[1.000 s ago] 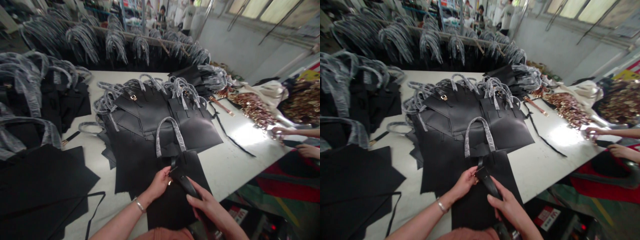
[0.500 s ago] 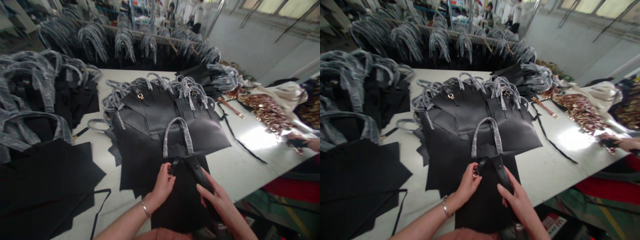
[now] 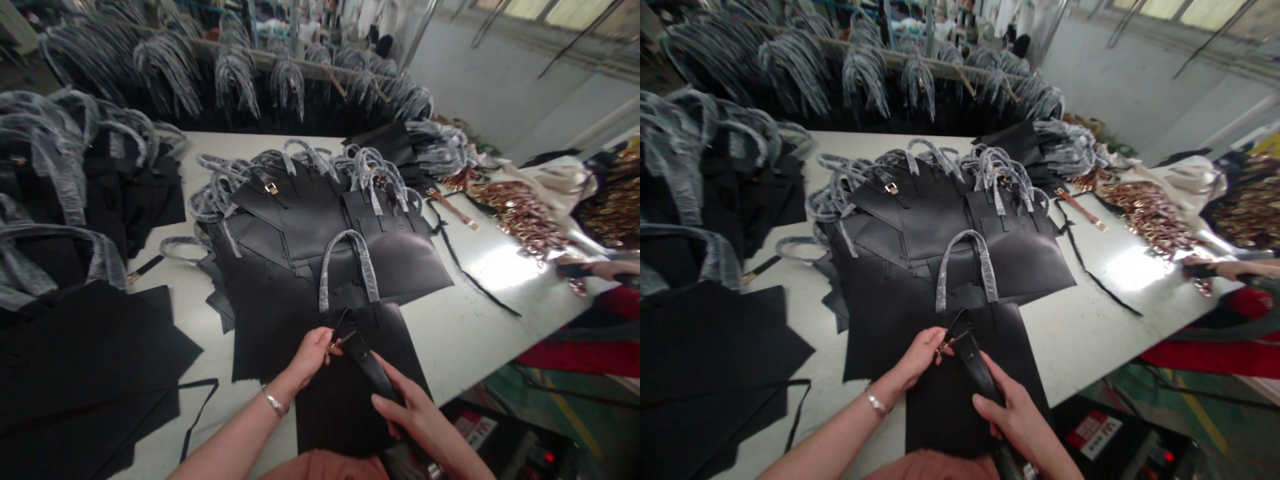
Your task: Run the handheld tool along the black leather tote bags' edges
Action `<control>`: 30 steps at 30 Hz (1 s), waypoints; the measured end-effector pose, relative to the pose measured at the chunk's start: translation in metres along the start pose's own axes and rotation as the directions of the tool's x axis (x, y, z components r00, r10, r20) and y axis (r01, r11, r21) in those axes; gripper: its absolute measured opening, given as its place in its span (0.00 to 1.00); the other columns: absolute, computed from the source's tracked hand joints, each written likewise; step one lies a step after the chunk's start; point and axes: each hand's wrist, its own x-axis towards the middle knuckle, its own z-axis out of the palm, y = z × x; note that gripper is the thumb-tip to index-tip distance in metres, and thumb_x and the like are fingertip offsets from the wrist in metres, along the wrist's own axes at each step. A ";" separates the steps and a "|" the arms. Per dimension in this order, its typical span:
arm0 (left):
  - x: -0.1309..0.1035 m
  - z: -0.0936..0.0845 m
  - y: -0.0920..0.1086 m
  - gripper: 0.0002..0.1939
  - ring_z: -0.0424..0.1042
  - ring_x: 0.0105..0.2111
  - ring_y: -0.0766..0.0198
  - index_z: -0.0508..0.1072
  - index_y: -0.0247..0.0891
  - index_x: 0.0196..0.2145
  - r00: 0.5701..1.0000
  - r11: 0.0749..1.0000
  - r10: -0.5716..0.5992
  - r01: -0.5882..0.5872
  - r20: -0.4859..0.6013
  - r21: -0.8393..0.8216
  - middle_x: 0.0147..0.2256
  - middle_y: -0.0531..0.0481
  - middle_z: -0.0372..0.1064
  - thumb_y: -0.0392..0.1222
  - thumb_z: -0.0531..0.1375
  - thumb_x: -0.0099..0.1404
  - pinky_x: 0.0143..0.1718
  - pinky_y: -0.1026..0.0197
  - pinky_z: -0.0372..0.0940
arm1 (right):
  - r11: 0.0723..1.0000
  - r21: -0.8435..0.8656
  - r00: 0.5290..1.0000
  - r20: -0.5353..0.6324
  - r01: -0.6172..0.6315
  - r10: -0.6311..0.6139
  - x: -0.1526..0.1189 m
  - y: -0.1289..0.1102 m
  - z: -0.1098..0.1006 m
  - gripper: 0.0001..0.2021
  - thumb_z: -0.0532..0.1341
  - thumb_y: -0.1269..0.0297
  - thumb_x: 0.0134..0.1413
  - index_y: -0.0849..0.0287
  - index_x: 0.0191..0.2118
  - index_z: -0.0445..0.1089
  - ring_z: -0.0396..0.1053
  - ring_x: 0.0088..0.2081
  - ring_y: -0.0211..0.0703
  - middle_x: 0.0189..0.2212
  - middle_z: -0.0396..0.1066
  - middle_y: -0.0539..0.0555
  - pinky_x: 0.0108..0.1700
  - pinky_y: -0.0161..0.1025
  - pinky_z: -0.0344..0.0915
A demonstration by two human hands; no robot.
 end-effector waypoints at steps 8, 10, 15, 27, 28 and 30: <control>-0.006 0.002 0.013 0.26 0.70 0.30 0.63 0.72 0.34 0.34 0.996 0.993 -0.053 0.061 0.079 -0.105 0.32 0.44 0.73 0.63 0.59 0.58 0.25 0.67 0.56 | 0.983 0.179 0.998 0.017 0.049 -0.053 0.009 -0.011 0.000 0.40 0.65 0.53 0.53 0.56 0.68 0.52 0.61 0.18 0.32 0.23 0.67 0.45 0.21 0.32 0.58; -0.007 0.001 0.016 0.26 0.71 0.32 0.63 0.72 0.34 0.35 0.994 0.991 -0.063 0.073 0.094 -0.113 0.35 0.42 0.74 0.64 0.59 0.58 0.25 0.67 0.56 | 0.983 0.177 0.998 0.010 0.052 -0.054 0.009 -0.013 -0.001 0.39 0.65 0.53 0.54 0.56 0.68 0.52 0.61 0.18 0.33 0.21 0.65 0.44 0.21 0.32 0.58; -0.006 0.001 0.014 0.26 0.70 0.29 0.64 0.72 0.33 0.33 0.990 0.990 -0.068 0.082 0.128 -0.111 0.33 0.42 0.75 0.63 0.59 0.59 0.25 0.66 0.56 | 0.985 0.170 0.999 0.002 0.039 -0.040 0.012 -0.015 -0.003 0.42 0.66 0.50 0.51 0.58 0.68 0.52 0.61 0.17 0.34 0.21 0.67 0.44 0.20 0.33 0.58; 0.001 0.006 0.006 0.25 0.69 0.27 0.63 0.71 0.34 0.34 0.995 1.000 -0.023 0.024 0.099 -0.011 0.32 0.41 0.74 0.62 0.53 0.64 0.25 0.64 0.57 | 0.979 0.189 0.996 -0.069 0.071 -0.058 0.014 -0.012 -0.005 0.42 0.66 0.51 0.50 0.60 0.67 0.53 0.61 0.17 0.33 0.23 0.68 0.45 0.21 0.34 0.59; 0.003 0.003 0.006 0.25 0.70 0.28 0.61 0.71 0.34 0.35 0.998 0.998 0.001 -0.005 0.067 0.059 0.33 0.40 0.75 0.61 0.52 0.65 0.25 0.63 0.58 | 0.979 0.178 0.986 -0.153 0.095 -0.068 0.017 -0.012 -0.008 0.42 0.66 0.51 0.51 0.60 0.67 0.52 0.61 0.17 0.33 0.21 0.67 0.44 0.21 0.34 0.59; 0.006 -0.005 0.010 0.22 0.71 0.32 0.58 0.72 0.35 0.40 0.992 0.949 0.118 -0.098 -0.048 0.300 0.36 0.41 0.74 0.58 0.53 0.66 0.30 0.60 0.61 | 0.981 0.156 0.951 -0.302 0.116 -0.064 0.021 -0.009 -0.020 0.41 0.65 0.51 0.52 0.61 0.67 0.51 0.61 0.17 0.34 0.19 0.65 0.42 0.21 0.33 0.59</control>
